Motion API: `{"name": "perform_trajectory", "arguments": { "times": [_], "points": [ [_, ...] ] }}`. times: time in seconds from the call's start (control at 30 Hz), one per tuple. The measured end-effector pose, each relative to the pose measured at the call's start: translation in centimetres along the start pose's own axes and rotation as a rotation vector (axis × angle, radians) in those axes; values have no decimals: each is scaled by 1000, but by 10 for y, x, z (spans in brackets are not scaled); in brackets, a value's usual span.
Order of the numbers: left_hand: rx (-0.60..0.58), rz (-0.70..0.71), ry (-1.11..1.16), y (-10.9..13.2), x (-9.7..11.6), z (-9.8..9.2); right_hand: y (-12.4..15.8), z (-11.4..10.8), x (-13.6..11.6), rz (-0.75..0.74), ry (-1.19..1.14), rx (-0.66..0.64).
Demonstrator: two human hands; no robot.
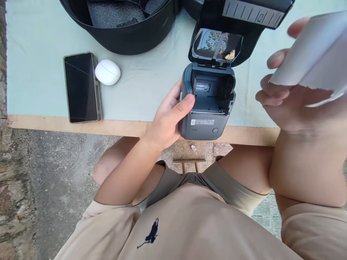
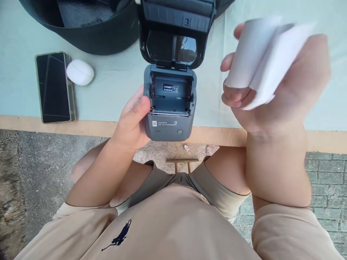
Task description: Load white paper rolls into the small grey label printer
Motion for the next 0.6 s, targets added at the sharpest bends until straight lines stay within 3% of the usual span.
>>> {"name": "perform_trajectory", "arguments": {
  "times": [0.1,0.23,0.47,0.6],
  "points": [
    [-24,10,18,0,1,1,0,-5,15,212,-203,94],
    [-40,-4,37,1,2,1,9,2,16,158,-128,155],
    [-25,-14,31,1,2,4,18,7,7,-127,629,23],
    [-37,5,74,0,0,2,17,9,6,-121,850,-8]
  ]
}}
Point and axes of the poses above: each hand's wrist, its own y-axis away from the middle knuckle, its own z-axis out of the palm, x = y × z, the point moved 3 cm from there along -y, towards the middle knuckle, and after that the axes turned 2 degrees about -z, right-handed, at the moved point
